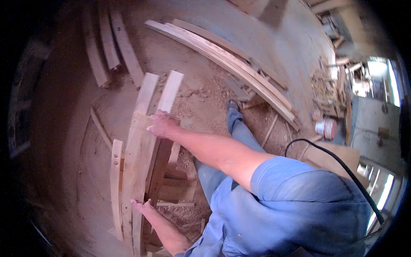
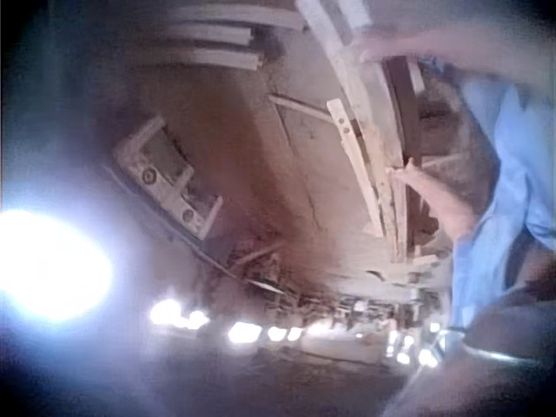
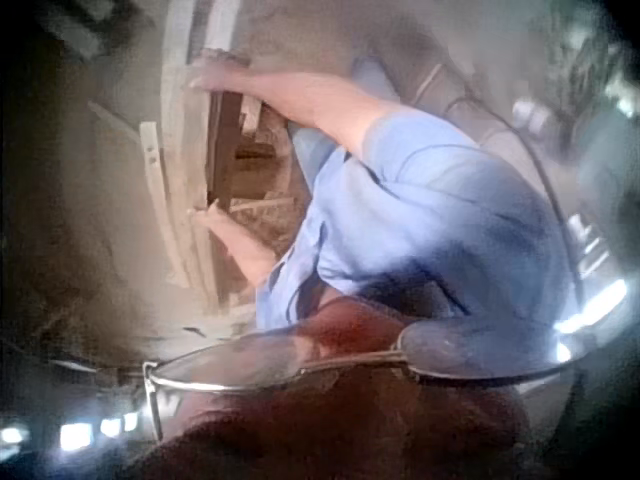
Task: The person picks up wooden planks from a pile on the floor, inspects them, and places them into a separate stack. The person handles the planks one by one, turning them over to check their condition before stacking them.
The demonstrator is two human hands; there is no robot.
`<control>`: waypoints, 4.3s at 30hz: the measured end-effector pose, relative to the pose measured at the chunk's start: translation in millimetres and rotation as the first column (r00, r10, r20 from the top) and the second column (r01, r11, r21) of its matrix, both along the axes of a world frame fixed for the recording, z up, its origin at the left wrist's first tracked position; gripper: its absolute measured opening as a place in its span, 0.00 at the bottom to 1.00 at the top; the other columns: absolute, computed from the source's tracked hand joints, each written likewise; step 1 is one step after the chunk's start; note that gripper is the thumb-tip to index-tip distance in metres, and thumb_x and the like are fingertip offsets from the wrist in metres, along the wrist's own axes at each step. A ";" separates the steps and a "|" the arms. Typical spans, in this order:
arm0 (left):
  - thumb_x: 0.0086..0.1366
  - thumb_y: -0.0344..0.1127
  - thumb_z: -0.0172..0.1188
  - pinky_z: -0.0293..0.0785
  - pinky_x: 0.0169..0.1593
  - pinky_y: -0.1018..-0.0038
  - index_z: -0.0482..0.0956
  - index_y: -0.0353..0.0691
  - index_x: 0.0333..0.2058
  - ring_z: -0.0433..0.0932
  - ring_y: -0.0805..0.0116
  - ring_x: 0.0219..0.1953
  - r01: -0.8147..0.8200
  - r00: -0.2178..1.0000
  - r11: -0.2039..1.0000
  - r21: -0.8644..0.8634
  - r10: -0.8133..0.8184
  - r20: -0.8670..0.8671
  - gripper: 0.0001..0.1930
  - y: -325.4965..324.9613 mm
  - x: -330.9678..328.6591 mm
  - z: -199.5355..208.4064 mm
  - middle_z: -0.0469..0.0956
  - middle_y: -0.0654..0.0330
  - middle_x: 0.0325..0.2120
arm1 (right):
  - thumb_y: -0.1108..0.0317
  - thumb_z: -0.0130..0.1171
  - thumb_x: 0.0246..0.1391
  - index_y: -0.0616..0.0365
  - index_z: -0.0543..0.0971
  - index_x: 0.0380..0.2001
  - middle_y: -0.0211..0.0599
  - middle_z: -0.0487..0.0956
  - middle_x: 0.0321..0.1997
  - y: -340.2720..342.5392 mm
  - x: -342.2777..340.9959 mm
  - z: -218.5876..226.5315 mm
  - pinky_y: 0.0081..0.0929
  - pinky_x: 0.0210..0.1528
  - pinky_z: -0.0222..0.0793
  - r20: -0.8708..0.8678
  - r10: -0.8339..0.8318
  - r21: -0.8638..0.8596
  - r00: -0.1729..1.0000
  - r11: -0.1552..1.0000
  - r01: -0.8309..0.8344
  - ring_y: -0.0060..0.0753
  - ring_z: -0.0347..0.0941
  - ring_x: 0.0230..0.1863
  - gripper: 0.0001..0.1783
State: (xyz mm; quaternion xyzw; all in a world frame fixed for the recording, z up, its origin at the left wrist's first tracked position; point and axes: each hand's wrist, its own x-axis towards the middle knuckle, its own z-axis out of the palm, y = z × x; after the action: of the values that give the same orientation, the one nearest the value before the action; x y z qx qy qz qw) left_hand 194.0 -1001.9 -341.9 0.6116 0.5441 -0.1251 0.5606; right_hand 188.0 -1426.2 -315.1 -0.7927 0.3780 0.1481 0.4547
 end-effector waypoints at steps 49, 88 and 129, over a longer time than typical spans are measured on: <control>0.65 0.44 0.60 0.71 0.53 0.69 0.58 0.30 0.64 0.77 0.63 0.48 0.835 -0.540 -0.539 -0.106 -0.771 -0.337 0.36 -587.6 -347.6 102.0 0.79 0.51 0.46 | 0.50 0.61 0.46 0.43 0.73 0.47 0.31 0.76 0.48 -355.0 -964.9 -259.1 0.37 0.43 0.66 -0.349 -0.678 0.122 -0.647 -0.717 0.686 0.33 0.69 0.50 0.24; 0.68 0.67 0.34 0.74 0.49 0.52 0.68 0.42 0.57 0.75 0.53 0.44 0.205 0.946 0.444 -0.872 -0.319 0.060 0.36 -739.3 -65.7 57.7 0.76 0.52 0.45 | 0.74 0.58 0.39 0.60 0.58 0.64 0.46 0.67 0.60 -247.5 -600.0 264.5 0.41 0.51 0.75 -0.007 -0.998 -0.073 0.062 0.063 0.995 0.47 0.72 0.53 0.44; 0.55 0.81 0.40 0.78 0.40 0.61 0.75 0.47 0.43 0.78 0.61 0.34 0.208 0.509 0.428 -0.879 0.720 0.471 0.41 -95.4 -177.2 227.9 0.77 0.59 0.31 | 0.63 0.62 0.47 0.58 0.61 0.63 0.43 0.70 0.57 -175.7 -331.2 168.8 0.37 0.48 0.76 0.287 0.113 -0.040 0.951 0.994 -0.106 0.42 0.72 0.53 0.40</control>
State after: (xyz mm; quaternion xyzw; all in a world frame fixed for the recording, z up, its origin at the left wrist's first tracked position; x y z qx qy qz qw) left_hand 16.8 -1097.3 -114.0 0.1104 0.1742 0.0213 0.9783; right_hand -143.3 -1602.0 -146.3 -0.8310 0.2650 0.0511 0.4864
